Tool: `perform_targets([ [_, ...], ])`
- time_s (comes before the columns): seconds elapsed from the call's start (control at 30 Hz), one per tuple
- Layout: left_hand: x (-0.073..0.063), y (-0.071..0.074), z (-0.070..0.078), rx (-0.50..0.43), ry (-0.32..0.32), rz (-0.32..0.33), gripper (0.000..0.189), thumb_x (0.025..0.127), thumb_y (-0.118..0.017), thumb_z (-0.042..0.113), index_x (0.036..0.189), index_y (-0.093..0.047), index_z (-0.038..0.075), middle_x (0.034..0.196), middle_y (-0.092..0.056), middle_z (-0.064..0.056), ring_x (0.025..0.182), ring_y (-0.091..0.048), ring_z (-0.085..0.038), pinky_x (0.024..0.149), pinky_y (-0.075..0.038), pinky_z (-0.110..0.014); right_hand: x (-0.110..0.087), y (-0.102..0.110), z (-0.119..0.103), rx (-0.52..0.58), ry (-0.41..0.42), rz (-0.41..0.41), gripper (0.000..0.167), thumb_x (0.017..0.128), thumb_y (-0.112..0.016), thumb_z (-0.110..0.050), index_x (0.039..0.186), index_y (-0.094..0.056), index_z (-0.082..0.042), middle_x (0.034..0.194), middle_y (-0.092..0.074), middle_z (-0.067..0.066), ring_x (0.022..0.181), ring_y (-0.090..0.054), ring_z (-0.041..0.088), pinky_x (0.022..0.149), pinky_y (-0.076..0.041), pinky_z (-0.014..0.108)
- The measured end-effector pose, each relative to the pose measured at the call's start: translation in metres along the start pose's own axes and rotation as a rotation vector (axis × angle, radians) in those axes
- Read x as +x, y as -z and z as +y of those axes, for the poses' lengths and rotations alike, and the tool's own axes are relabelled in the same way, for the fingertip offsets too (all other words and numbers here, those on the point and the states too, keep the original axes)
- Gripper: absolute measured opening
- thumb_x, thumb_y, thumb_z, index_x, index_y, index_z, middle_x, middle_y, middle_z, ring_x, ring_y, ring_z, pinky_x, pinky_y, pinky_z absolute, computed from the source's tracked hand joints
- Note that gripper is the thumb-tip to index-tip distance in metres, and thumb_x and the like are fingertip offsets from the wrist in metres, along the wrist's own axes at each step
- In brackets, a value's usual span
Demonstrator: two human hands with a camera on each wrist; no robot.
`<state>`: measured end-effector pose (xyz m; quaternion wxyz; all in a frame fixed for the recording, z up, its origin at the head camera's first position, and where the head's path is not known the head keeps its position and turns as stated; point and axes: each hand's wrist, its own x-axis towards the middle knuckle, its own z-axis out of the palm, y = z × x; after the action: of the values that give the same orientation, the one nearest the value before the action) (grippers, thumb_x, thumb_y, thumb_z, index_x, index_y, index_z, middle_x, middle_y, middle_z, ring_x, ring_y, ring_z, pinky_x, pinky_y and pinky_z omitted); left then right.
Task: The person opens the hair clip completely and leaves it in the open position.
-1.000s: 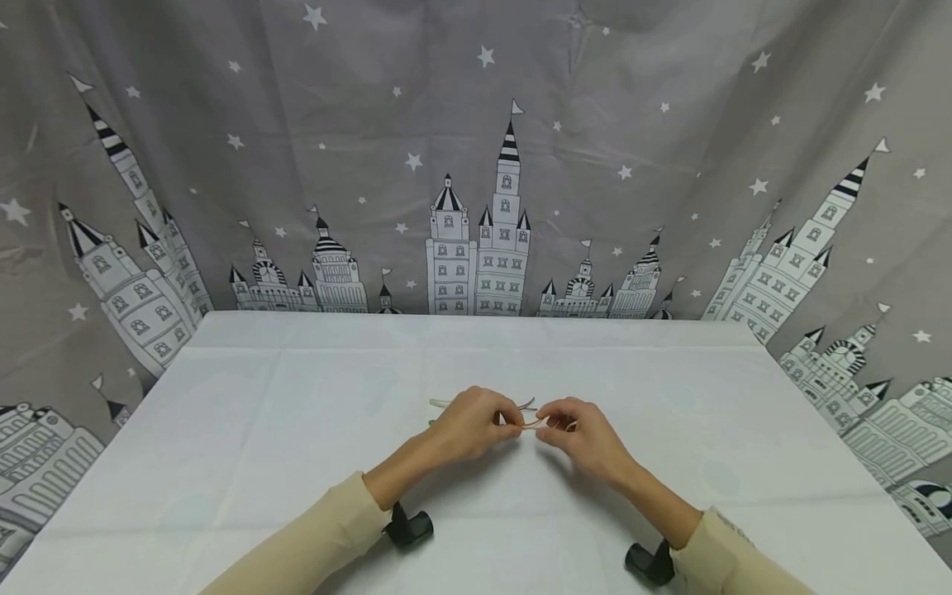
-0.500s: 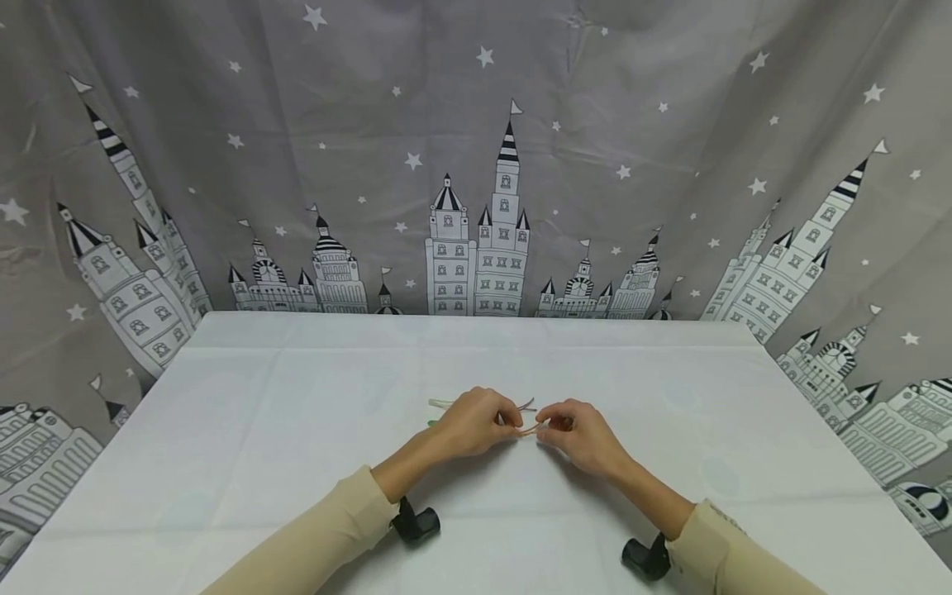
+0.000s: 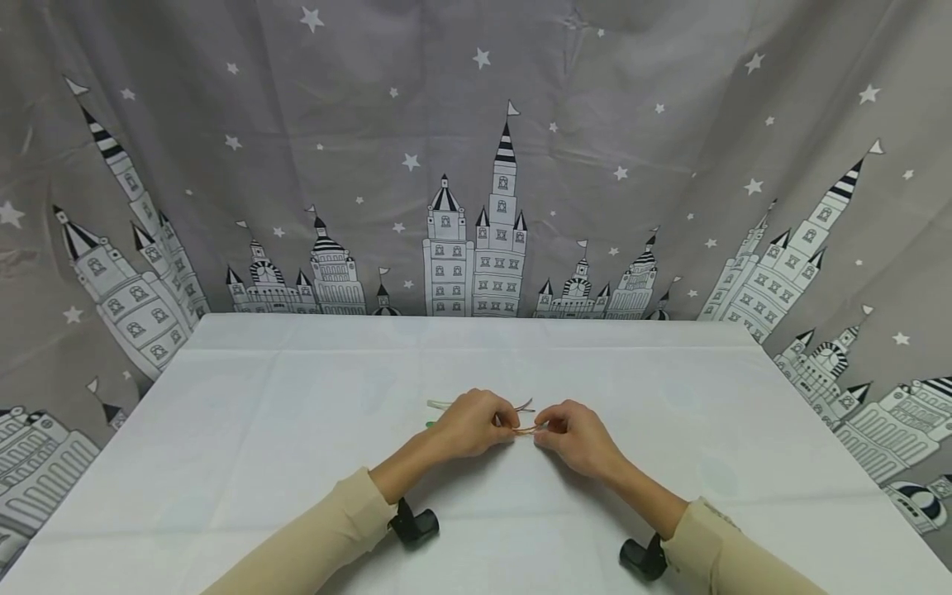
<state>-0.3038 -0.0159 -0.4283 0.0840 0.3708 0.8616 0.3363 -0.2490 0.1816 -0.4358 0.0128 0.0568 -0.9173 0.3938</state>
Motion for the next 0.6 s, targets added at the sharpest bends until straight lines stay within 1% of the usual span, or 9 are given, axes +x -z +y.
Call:
perform_targets([
  [0.23, 0.0002, -0.0012, -0.0008, -0.003, -0.004, 0.005, 0.005, 0.085, -0.076, 0.007, 0.089, -0.077, 0.010, 0.077, -0.066, 0.007, 0.065, -0.052, -0.006, 0.060, -0.043, -0.025, 0.0020, -0.0037, 0.0016, -0.046, 0.007, 0.005, 0.012, 0.081, -0.076, -0.002, 0.091, -0.075, -0.008, 0.077, -0.053, -0.001, 0.073, -0.047, 0.015, 0.069, -0.040, 0.034],
  [0.6, 0.0008, -0.0023, -0.0030, 0.004, 0.000, 0.018, 0.007, 0.083, -0.077, 0.005, 0.087, -0.077, 0.010, 0.078, -0.067, 0.006, 0.066, -0.053, -0.006, 0.062, -0.044, -0.025, 0.0040, -0.0057, 0.0025, -0.076, 0.011, -0.005, 0.016, 0.081, -0.076, -0.002, 0.096, -0.076, -0.005, 0.079, -0.054, 0.000, 0.075, -0.048, 0.015, 0.070, -0.041, 0.034],
])
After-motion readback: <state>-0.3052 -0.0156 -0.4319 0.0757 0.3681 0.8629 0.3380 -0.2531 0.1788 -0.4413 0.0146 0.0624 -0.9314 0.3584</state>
